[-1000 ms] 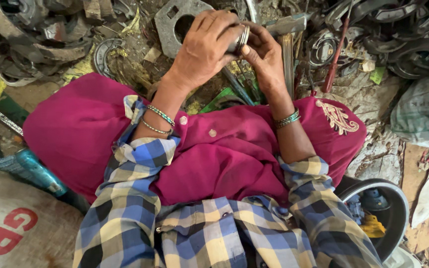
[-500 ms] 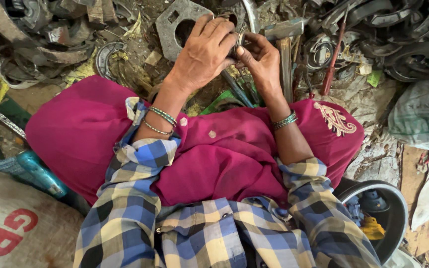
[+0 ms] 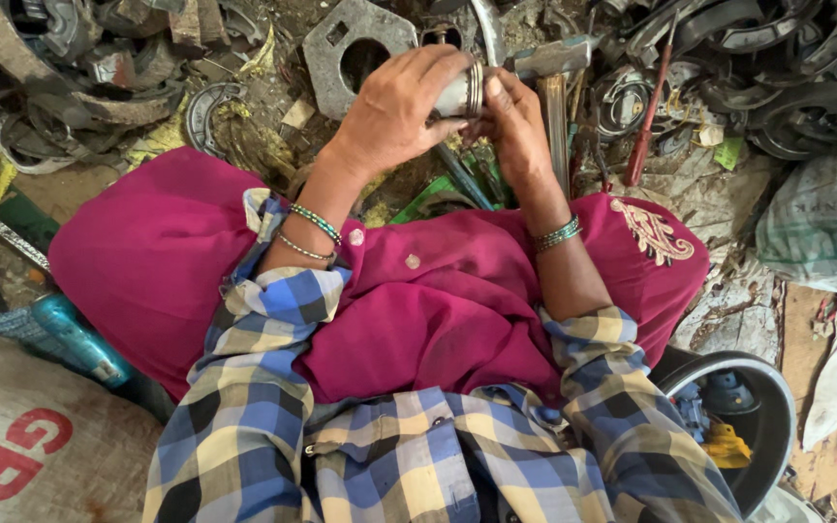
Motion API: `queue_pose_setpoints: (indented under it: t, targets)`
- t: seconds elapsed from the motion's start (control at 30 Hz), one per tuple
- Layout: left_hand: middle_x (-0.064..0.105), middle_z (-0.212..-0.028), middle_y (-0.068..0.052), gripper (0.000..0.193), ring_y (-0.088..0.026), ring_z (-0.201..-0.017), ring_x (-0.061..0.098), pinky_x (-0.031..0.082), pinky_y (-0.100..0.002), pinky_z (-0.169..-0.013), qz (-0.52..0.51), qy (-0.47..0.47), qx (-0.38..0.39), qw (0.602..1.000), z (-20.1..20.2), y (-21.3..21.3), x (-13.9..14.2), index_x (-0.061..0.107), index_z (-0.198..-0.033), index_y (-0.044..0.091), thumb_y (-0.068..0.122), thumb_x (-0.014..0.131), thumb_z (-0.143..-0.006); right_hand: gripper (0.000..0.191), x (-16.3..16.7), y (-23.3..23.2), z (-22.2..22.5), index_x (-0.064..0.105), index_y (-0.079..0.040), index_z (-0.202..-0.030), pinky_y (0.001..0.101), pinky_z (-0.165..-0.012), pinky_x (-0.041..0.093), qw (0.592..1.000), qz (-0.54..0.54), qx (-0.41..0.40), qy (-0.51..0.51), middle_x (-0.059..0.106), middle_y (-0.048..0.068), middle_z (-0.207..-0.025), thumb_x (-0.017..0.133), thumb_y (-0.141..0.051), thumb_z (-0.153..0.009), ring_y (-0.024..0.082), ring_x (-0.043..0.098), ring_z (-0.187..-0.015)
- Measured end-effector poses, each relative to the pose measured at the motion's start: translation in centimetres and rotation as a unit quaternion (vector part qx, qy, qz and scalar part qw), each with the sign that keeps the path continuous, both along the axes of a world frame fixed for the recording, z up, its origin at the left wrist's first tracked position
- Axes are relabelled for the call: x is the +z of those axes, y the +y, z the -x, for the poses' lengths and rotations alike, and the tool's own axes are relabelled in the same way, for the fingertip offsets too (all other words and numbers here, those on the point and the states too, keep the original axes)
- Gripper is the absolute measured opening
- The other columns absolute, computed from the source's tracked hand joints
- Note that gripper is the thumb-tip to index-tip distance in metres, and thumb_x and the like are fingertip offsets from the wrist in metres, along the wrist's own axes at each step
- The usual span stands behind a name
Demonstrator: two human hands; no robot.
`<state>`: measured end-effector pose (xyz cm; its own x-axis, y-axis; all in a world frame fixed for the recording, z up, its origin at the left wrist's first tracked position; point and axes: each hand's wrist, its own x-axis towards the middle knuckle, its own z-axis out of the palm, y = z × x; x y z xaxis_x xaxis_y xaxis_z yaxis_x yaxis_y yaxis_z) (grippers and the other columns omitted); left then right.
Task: The person sits cross-legged on the floor and uses a small metal tool to scrape and clean the grooves of a metal piston. They repeatedly rotate the piston and scrape different sections of the ring grooves.
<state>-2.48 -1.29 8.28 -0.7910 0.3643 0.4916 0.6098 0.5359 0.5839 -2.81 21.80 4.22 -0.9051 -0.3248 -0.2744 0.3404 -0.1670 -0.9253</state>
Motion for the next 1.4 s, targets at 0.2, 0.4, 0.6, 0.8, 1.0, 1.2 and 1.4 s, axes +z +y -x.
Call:
queue_pose_setpoints:
  t: [0.2, 0.4, 0.6, 0.8, 1.0, 1.2, 1.4]
  targets:
    - [0.066, -0.122, -0.015, 0.062, -0.035, -0.109, 0.069, 0.058, -0.042, -0.095, -0.095, -0.077, 0.0, 0.992, 0.0, -0.5, 0.0, 0.06, -0.132, 0.002, 0.033, 0.091, -0.089, 0.055, 1.1, -0.3, 0.0, 0.056, 0.001, -0.138, 0.0302, -0.087, 0.061, 0.998, 0.069, 0.006, -0.006, 0.069, 0.007, -0.12, 0.059, -0.045, -0.107, 0.014, 0.069, -0.103]
    - [0.065, -0.118, -0.014, 0.059, -0.033, -0.1, 0.069, 0.059, -0.042, -0.087, -0.072, -0.08, 0.011, 0.994, -0.3, -0.5, 0.7, 0.062, -0.132, 0.006, 0.035, 0.089, -0.088, 0.064, 1.5, -0.7, 0.0, 0.053, 0.0, -0.143, 0.0284, -0.091, 0.059, 0.997, 0.07, 0.028, 0.01, 0.066, 0.006, -0.125, 0.074, -0.043, -0.101, 0.013, 0.067, -0.11]
    - [0.062, -0.119, -0.012, 0.059, -0.032, -0.107, 0.067, 0.059, -0.042, -0.088, -0.031, -0.045, 0.003, 0.998, -0.4, -0.5, 0.8, 0.061, -0.134, 0.011, 0.032, 0.088, -0.086, 0.059, 1.2, -0.5, -0.1, 0.056, 0.001, -0.14, 0.0273, -0.087, 0.059, 0.997, 0.065, 0.031, -0.014, 0.068, 0.005, -0.119, 0.075, -0.039, -0.101, 0.012, 0.068, -0.103]
    - [0.06, -0.122, -0.013, 0.067, -0.033, -0.109, 0.066, 0.057, -0.042, -0.089, -0.001, -0.026, -0.007, 1.0, -0.4, -0.5, 1.0, 0.059, -0.137, 0.011, 0.034, 0.09, -0.082, 0.056, 0.3, -0.1, 0.0, 0.059, 0.003, -0.136, 0.0268, -0.079, 0.059, 0.997, 0.067, 0.008, -0.027, 0.068, 0.004, -0.106, 0.074, -0.04, -0.104, 0.011, 0.068, -0.091]
    - [0.061, -0.123, -0.012, 0.068, -0.032, -0.106, 0.068, 0.057, -0.042, -0.088, -0.006, -0.039, -0.018, 0.999, -0.4, -0.5, 1.2, 0.059, -0.134, 0.008, 0.036, 0.092, -0.081, 0.057, 0.4, 0.0, 0.0, 0.063, 0.002, -0.128, 0.0254, -0.064, 0.06, 0.999, 0.035, 0.003, -0.034, 0.072, 0.005, -0.098, 0.068, -0.047, -0.1, 0.012, 0.071, -0.078]
    - [0.063, -0.124, -0.011, 0.054, -0.032, -0.108, 0.069, 0.058, -0.042, -0.088, -0.026, -0.04, -0.019, 0.999, -0.5, -0.4, 1.1, 0.062, -0.128, 0.007, 0.034, 0.087, -0.089, 0.047, 0.8, -0.1, -0.1, 0.062, 0.001, -0.123, 0.0266, -0.063, 0.061, 0.999, 0.036, 0.018, -0.032, 0.071, 0.006, -0.098, 0.067, -0.041, -0.104, 0.014, 0.072, -0.077]
    - [0.065, -0.121, -0.012, 0.047, -0.033, -0.105, 0.069, 0.058, -0.042, -0.087, -0.052, -0.05, -0.019, 0.997, -0.5, -0.2, 1.0, 0.065, -0.124, 0.006, 0.033, 0.085, -0.092, 0.043, 0.7, -0.1, -0.1, 0.063, 0.001, -0.123, 0.0265, -0.063, 0.06, 0.999, 0.035, 0.024, -0.013, 0.071, 0.006, -0.097, 0.067, -0.037, -0.106, 0.013, 0.071, -0.078]
